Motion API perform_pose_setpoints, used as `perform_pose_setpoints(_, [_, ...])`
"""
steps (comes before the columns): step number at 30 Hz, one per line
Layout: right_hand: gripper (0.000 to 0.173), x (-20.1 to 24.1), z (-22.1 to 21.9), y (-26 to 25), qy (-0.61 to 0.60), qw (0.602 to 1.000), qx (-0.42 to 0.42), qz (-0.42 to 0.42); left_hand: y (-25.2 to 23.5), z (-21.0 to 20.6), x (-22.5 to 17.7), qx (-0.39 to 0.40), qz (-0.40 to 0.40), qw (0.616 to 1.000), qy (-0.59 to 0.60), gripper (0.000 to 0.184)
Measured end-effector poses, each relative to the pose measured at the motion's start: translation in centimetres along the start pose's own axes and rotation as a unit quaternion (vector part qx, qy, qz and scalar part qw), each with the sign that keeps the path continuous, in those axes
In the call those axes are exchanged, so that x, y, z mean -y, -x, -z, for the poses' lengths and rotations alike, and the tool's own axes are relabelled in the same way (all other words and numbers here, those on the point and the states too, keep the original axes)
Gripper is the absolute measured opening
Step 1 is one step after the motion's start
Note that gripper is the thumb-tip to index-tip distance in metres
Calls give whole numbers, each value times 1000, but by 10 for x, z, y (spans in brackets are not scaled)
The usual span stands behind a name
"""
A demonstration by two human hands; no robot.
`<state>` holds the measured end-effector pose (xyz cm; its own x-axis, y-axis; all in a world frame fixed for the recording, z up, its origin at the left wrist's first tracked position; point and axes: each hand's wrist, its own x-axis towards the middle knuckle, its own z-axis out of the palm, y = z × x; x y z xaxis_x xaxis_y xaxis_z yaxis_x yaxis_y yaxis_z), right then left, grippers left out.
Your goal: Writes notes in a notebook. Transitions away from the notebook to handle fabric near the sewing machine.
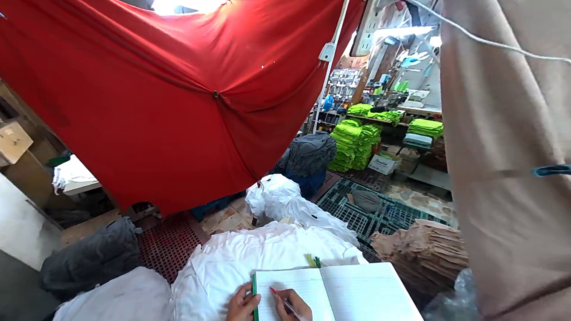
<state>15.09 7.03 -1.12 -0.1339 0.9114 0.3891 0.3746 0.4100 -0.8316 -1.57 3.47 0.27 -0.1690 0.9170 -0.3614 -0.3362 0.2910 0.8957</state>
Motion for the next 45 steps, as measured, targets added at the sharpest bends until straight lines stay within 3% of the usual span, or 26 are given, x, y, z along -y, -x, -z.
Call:
perform_pose_setpoints(13, [13,0,0,-1,-14,999,-41,-1,-1,1,2,5,-6,1000,6,45])
perform_pose_setpoints(45, [13,0,1,1,-1,999,-43,0,-2,2,3,7,-8,1000,-5,47])
